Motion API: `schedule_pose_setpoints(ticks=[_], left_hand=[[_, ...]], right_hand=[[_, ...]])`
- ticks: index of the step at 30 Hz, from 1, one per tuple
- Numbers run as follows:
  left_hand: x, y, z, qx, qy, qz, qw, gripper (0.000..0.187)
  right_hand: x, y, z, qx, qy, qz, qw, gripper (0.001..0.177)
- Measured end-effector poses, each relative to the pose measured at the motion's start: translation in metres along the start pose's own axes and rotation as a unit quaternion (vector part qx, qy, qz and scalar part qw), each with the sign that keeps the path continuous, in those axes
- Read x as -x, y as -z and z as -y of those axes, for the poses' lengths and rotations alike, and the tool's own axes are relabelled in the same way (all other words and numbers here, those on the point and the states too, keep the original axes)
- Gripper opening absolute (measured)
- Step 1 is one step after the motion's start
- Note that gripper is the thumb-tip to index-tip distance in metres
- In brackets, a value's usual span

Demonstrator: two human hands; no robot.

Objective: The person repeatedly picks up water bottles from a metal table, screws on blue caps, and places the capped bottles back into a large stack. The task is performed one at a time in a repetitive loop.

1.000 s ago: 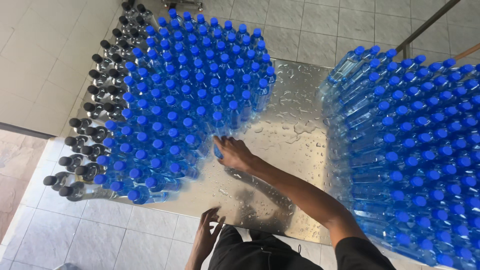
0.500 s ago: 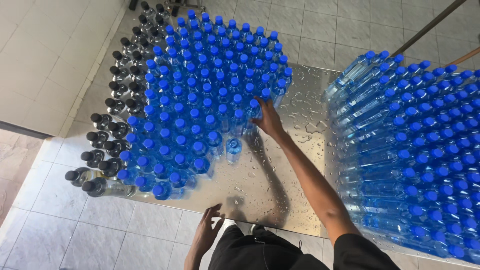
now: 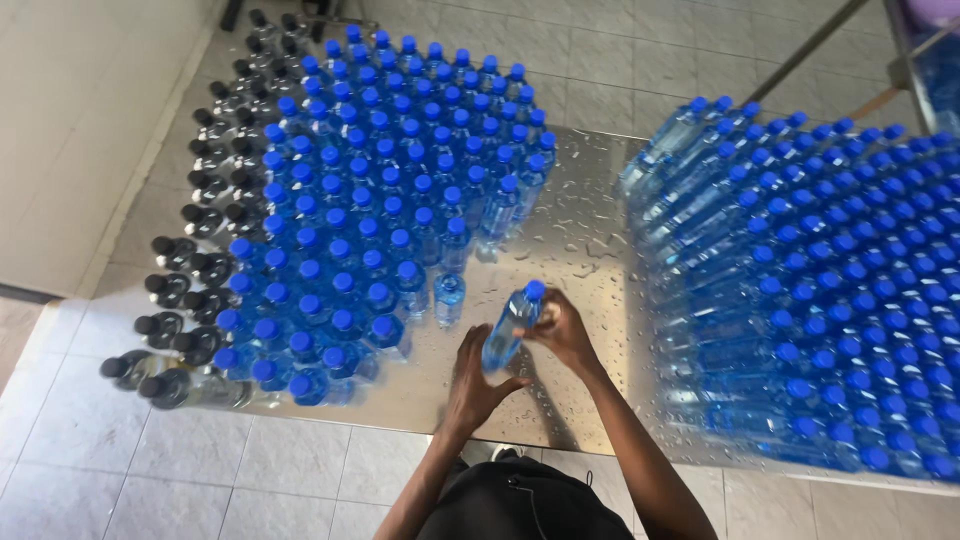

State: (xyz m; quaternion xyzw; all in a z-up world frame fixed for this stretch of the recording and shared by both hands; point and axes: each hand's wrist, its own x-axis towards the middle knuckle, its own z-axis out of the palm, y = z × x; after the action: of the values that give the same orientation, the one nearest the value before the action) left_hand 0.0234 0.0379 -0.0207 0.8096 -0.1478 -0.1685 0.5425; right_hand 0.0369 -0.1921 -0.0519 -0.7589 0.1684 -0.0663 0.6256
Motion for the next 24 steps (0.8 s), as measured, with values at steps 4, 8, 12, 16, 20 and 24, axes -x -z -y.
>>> schedule_pose_setpoints(ticks=[4, 8, 12, 16, 20, 24], left_hand=[[-0.021, -0.034, 0.017, 0.135, 0.082, 0.113, 0.981, 0.112], [-0.024, -0.062, 0.048, 0.113, 0.141, 0.174, 0.968, 0.100], [-0.023, -0.086, 0.076, 0.043, 0.190, 0.169, 0.966, 0.088], [-0.029, -0.081, 0.082, 0.034, 0.223, 0.156, 0.962, 0.090], [-0.031, -0.066, 0.073, 0.040, 0.221, 0.137, 0.965, 0.087], [-0.032, -0.069, 0.086, 0.046, 0.208, 0.121, 0.969, 0.082]], right_hand=[[0.053, 0.023, -0.012, -0.151, -0.110, 0.085, 0.979, 0.095], [0.091, 0.026, -0.041, -0.217, -0.207, 0.031, 0.953, 0.079], [0.110, 0.041, -0.035, -0.124, -0.227, -0.039, 0.965, 0.080], [0.118, 0.074, -0.038, -0.151, -0.229, -0.106, 0.956, 0.056], [0.119, 0.095, -0.065, -0.135, -0.186, -0.118, 0.966, 0.045], [0.120, 0.086, -0.066, -0.128, -0.170, -0.105, 0.971, 0.041]])
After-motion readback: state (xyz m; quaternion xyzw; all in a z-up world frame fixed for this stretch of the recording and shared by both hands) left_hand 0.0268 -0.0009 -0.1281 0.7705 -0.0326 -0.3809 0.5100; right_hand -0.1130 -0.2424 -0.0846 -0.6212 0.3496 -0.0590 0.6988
